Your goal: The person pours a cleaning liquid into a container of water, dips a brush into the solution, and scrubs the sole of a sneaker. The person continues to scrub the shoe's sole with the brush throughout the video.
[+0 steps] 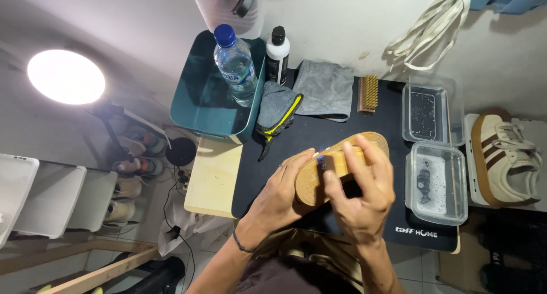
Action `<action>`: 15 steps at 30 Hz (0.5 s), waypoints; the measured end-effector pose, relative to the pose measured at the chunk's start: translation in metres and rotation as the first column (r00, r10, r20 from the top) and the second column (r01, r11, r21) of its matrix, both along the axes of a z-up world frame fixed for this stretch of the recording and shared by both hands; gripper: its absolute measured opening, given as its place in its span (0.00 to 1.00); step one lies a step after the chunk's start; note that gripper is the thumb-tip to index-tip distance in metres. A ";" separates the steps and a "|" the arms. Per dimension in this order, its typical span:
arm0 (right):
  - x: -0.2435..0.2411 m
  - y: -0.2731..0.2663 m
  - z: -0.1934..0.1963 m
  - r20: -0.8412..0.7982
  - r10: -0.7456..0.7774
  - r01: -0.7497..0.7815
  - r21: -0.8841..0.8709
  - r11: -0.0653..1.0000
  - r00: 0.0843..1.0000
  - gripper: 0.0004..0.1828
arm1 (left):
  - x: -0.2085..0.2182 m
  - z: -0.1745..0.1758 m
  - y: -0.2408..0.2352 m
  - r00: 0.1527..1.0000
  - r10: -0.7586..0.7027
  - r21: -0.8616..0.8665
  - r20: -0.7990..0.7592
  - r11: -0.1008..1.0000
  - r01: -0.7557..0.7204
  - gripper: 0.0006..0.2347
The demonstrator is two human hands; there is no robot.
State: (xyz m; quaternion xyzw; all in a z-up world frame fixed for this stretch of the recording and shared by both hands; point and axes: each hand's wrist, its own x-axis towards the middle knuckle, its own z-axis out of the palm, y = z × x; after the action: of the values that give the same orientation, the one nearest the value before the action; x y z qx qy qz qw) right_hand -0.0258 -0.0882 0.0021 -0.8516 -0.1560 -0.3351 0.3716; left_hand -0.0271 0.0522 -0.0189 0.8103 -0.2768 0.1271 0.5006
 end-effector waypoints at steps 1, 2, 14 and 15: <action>-0.003 0.000 0.002 0.000 0.003 -0.003 0.002 1.000 1.000 0.18 | 0.000 -0.001 0.000 1.000 0.003 0.002 0.000 1.000 -0.003 0.22; -0.005 -0.001 0.005 0.038 0.136 -0.136 0.002 0.991 0.990 0.19 | 0.000 -0.001 0.000 1.000 0.008 0.014 -0.017 1.000 -0.008 0.20; -0.003 -0.012 0.007 0.024 0.164 -0.163 -0.032 0.986 0.986 0.16 | -0.004 0.002 0.001 0.997 -0.053 0.058 -0.051 0.997 0.056 0.22; -0.003 -0.015 0.003 -0.042 0.016 -0.017 -0.029 0.999 0.999 0.16 | -0.007 0.001 0.001 0.997 -0.056 0.054 -0.046 0.997 0.059 0.23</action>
State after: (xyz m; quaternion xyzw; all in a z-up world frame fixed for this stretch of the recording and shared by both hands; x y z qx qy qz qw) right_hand -0.0288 -0.1033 0.0051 -0.8624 -0.1601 -0.3120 0.3650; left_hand -0.0345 0.0531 -0.0176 0.8182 -0.2921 0.0868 0.4876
